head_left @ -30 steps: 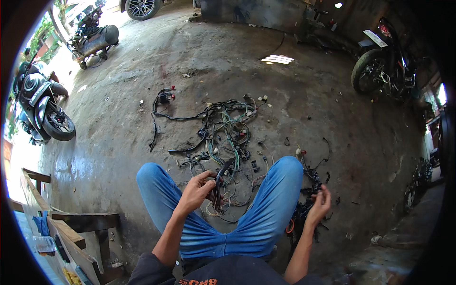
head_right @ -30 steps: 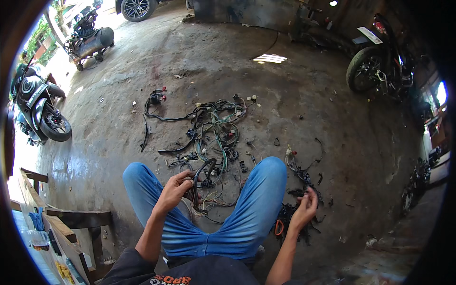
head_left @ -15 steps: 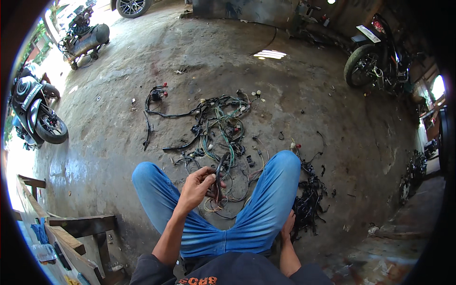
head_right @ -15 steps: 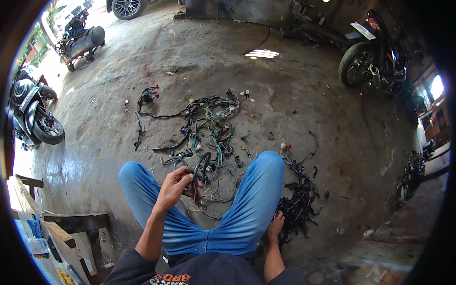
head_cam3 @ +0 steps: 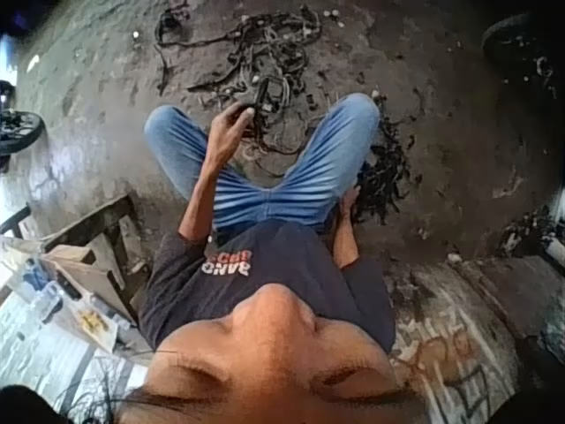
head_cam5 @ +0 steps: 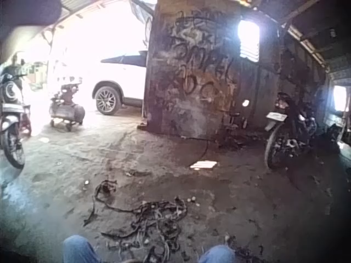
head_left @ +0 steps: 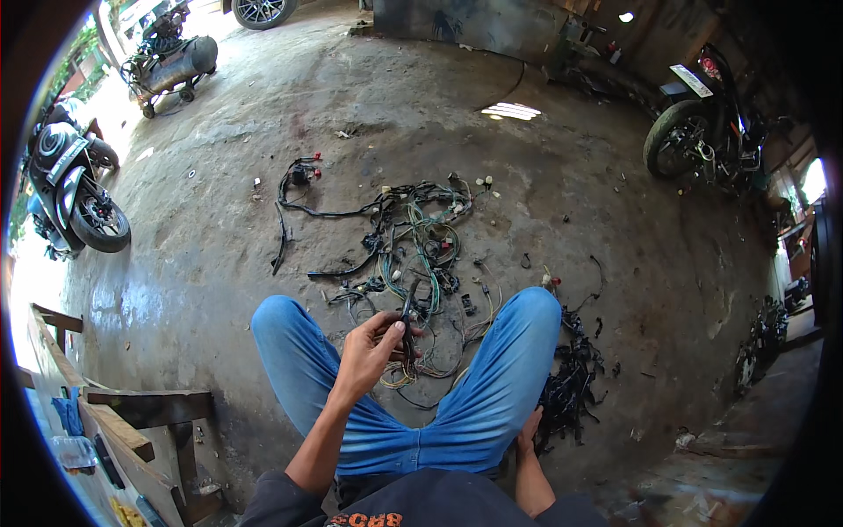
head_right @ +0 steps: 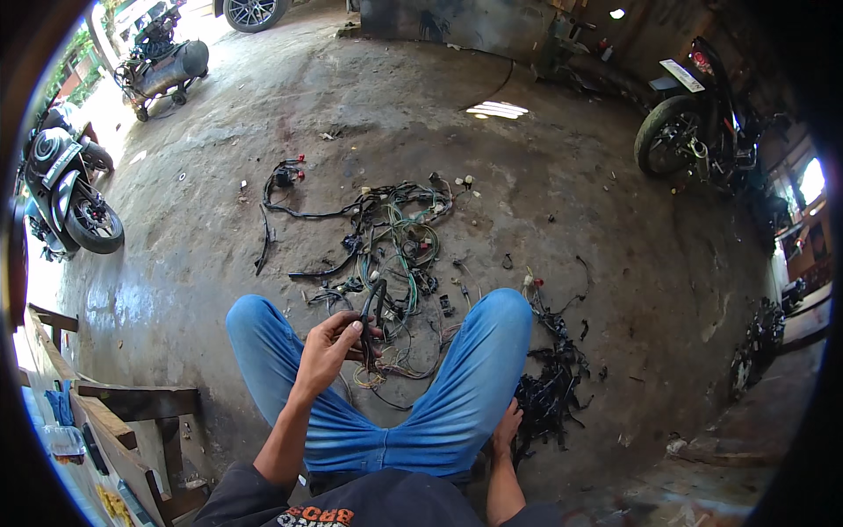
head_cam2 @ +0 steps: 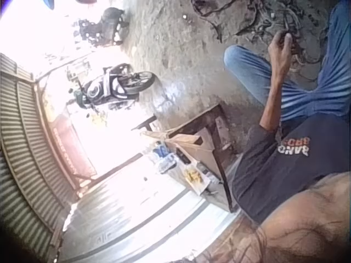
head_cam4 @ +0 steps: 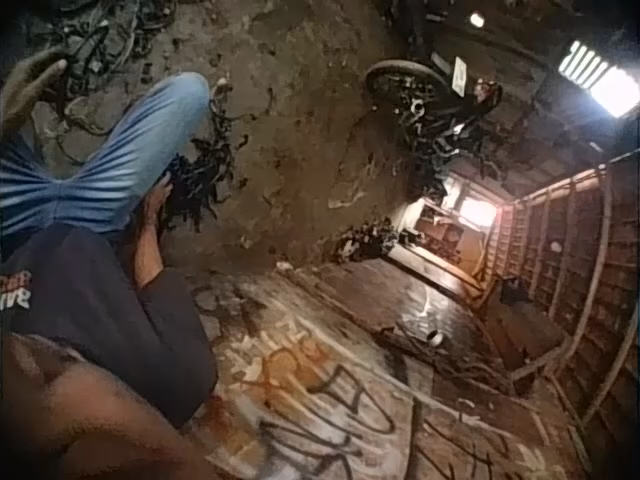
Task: Repair a motorcycle wiring harness by stripping and cutting wires with scissors.
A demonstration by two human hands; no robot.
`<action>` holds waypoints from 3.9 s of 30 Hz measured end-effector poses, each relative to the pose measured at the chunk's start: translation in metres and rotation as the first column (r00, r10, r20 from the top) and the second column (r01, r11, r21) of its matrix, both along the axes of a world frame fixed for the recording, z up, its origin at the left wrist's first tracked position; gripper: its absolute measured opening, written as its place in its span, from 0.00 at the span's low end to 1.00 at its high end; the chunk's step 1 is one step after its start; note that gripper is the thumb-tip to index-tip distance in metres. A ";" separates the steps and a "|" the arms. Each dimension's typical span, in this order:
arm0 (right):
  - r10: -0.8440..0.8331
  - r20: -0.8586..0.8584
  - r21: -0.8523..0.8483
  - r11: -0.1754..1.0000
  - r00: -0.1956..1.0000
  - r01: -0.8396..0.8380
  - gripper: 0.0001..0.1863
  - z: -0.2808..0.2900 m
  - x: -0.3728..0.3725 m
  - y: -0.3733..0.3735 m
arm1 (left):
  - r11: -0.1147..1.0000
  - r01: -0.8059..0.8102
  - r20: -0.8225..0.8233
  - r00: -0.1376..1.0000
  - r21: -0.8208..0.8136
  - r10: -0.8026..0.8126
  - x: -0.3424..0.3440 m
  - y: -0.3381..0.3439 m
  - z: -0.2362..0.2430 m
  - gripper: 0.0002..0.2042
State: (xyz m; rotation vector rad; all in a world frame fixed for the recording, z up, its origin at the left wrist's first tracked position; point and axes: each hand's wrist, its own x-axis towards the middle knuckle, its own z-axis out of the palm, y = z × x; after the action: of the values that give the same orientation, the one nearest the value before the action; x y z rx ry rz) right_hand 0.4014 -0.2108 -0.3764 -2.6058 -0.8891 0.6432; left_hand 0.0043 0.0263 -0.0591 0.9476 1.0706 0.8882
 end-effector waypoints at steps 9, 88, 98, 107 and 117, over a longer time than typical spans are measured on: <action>-0.214 -0.691 -0.137 0.977 0.691 0.166 0.20 0.084 0.023 0.008 | 0.995 -0.030 0.114 0.993 -0.091 0.040 -0.010 -0.003 -0.013 0.13; 0.362 -0.932 0.359 0.919 0.009 0.161 0.30 0.330 -0.186 0.113 | 0.924 0.372 0.758 0.626 -0.085 -0.183 0.100 0.010 -0.044 0.25; 0.409 -0.912 0.408 0.890 0.040 0.202 0.28 0.320 -0.182 0.111 | 0.969 0.132 0.635 0.771 -0.210 0.033 0.118 -0.010 -0.058 0.23; 0.430 -0.896 0.444 0.865 0.107 0.234 0.24 0.320 -0.186 0.111 | 0.996 0.079 0.446 0.893 -0.029 -0.058 0.122 -0.021 -0.057 0.22; 0.455 -0.886 0.462 0.847 0.092 0.264 0.24 0.328 -0.174 0.114 | 0.991 0.120 0.349 0.928 0.058 -0.133 0.128 -0.025 -0.045 0.21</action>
State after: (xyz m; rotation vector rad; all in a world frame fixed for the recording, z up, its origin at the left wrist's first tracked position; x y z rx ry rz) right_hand 0.2274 -0.0965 -0.0485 -0.9791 -0.5507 1.6432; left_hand 0.1322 0.0011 -0.1043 0.8371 0.6810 0.9304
